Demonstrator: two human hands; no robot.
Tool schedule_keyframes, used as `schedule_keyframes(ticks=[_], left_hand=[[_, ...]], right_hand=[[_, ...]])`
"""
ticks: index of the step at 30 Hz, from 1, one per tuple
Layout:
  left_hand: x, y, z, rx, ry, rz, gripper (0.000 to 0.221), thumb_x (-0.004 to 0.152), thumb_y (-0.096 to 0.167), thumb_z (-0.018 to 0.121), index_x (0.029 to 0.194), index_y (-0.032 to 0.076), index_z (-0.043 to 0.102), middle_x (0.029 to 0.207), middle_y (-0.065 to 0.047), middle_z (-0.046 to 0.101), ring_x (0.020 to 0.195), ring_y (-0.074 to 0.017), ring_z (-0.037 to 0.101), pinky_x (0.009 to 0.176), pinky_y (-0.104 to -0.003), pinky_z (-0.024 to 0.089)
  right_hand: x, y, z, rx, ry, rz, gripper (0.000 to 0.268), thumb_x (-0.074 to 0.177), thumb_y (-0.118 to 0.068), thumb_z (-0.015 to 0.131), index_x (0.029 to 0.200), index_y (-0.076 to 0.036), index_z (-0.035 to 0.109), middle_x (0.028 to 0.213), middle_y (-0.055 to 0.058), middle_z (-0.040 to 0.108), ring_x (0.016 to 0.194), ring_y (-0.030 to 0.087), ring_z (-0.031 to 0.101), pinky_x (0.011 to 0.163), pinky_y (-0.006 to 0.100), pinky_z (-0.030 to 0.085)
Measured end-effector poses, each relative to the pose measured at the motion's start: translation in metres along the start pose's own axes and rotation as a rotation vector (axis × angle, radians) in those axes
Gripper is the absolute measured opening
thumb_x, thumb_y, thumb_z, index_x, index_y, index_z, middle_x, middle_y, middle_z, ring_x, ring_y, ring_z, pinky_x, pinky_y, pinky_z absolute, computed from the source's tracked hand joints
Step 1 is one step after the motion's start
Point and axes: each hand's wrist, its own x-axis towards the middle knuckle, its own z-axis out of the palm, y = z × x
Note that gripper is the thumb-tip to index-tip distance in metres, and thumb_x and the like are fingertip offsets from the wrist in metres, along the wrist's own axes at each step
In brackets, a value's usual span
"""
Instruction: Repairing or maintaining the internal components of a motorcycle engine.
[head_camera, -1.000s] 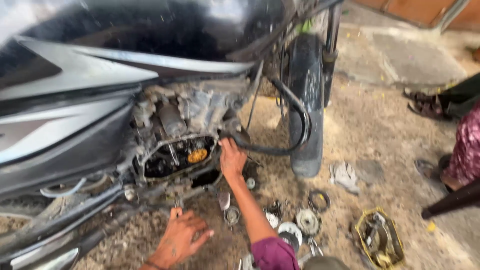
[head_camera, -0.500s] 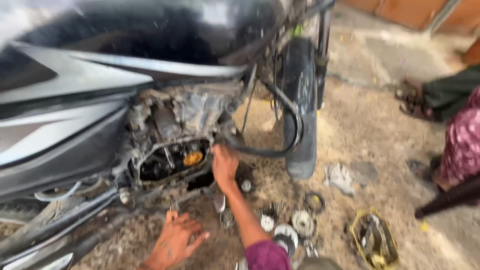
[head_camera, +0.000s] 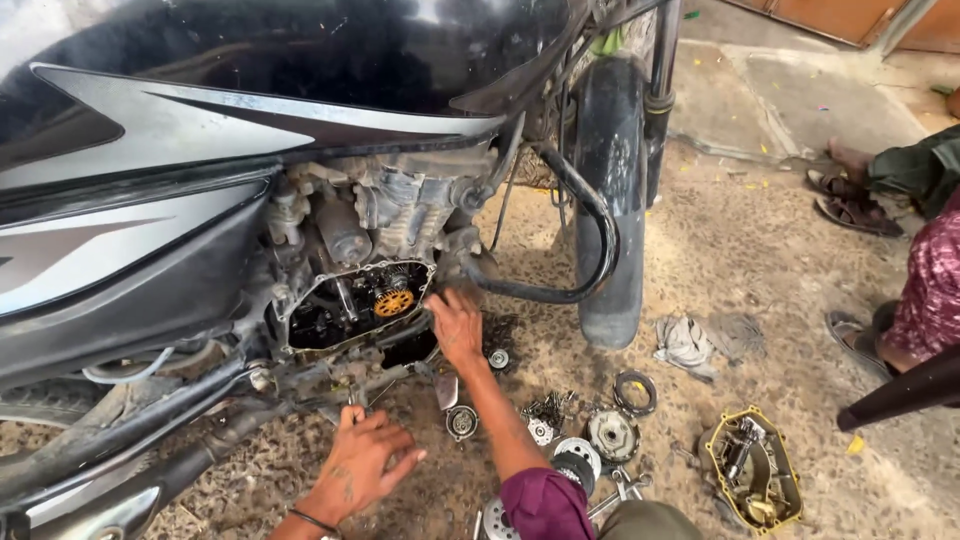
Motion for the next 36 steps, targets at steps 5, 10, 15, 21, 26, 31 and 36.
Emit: schedule_keyframes(ticks=[5, 10, 15, 21, 26, 31, 36], left_hand=[[0.003, -0.003, -0.001, 0.01, -0.005, -0.01, 0.029, 0.091, 0.037, 0.067, 0.088, 0.011, 0.078, 0.085, -0.003, 0.074, 0.084, -0.0224, 0.057, 0.086, -0.044, 0.034], [0.001, -0.001, 0.001, -0.004, 0.03, -0.008, 0.027, 0.09, 0.034, 0.068, 0.083, 0.01, 0.078, 0.084, -0.003, 0.074, 0.083, -0.0226, 0.058, 0.085, -0.044, 0.035], [0.002, -0.002, 0.0, 0.011, 0.027, 0.004, 0.027, 0.09, 0.032, 0.068, 0.081, 0.009, 0.077, 0.078, -0.003, 0.073, 0.082, -0.0231, 0.058, 0.085, -0.045, 0.035], [0.001, -0.004, 0.001, 0.027, 0.014, -0.008, 0.026, 0.092, 0.033, 0.068, 0.085, 0.01, 0.077, 0.078, -0.003, 0.072, 0.08, -0.0218, 0.055, 0.085, -0.045, 0.034], [0.003, -0.011, 0.005, 0.001, -0.025, -0.024, 0.03, 0.095, 0.033, 0.066, 0.083, 0.009, 0.077, 0.077, -0.003, 0.072, 0.082, -0.0225, 0.055, 0.088, -0.044, 0.035], [-0.004, -0.002, 0.004, 0.002, 0.009, 0.014, 0.03, 0.093, 0.034, 0.067, 0.081, 0.008, 0.077, 0.078, -0.005, 0.072, 0.083, -0.025, 0.056, 0.087, -0.048, 0.035], [0.001, -0.009, 0.001, 0.038, 0.053, 0.06, 0.029, 0.092, 0.033, 0.068, 0.079, 0.009, 0.076, 0.081, -0.006, 0.071, 0.084, -0.026, 0.057, 0.087, -0.051, 0.034]], right_hand=[[0.012, 0.005, -0.004, -0.025, -0.03, -0.165, 0.02, 0.082, 0.001, 0.064, 0.093, -0.015, 0.064, 0.096, 0.011, 0.056, 0.094, 0.035, 0.06, 0.077, 0.05, 0.051], [0.008, -0.002, -0.003, -0.064, -0.07, -0.108, 0.02, 0.082, -0.001, 0.067, 0.097, -0.015, 0.067, 0.097, 0.009, 0.058, 0.095, 0.036, 0.059, 0.077, 0.05, 0.05], [0.01, -0.001, -0.006, -0.065, -0.097, -0.127, 0.02, 0.082, -0.001, 0.066, 0.095, -0.015, 0.069, 0.105, 0.009, 0.061, 0.097, 0.036, 0.06, 0.076, 0.049, 0.049], [0.008, 0.001, 0.0, 0.014, 0.0, -0.129, 0.015, 0.086, -0.002, 0.071, 0.098, -0.011, 0.07, 0.112, 0.013, 0.062, 0.099, 0.037, 0.058, 0.079, 0.051, 0.047], [0.011, 0.0, 0.003, -0.012, -0.044, -0.174, 0.022, 0.078, 0.002, 0.067, 0.093, -0.013, 0.07, 0.109, 0.009, 0.065, 0.102, 0.036, 0.059, 0.08, 0.05, 0.048], [0.004, -0.005, 0.0, -0.008, -0.014, -0.112, 0.019, 0.081, 0.003, 0.067, 0.094, -0.011, 0.069, 0.107, 0.008, 0.063, 0.102, 0.036, 0.057, 0.083, 0.051, 0.047], [0.009, 0.007, 0.01, 0.065, 0.001, -0.193, 0.017, 0.081, -0.001, 0.069, 0.092, -0.013, 0.064, 0.105, 0.005, 0.063, 0.101, 0.034, 0.057, 0.085, 0.05, 0.049]])
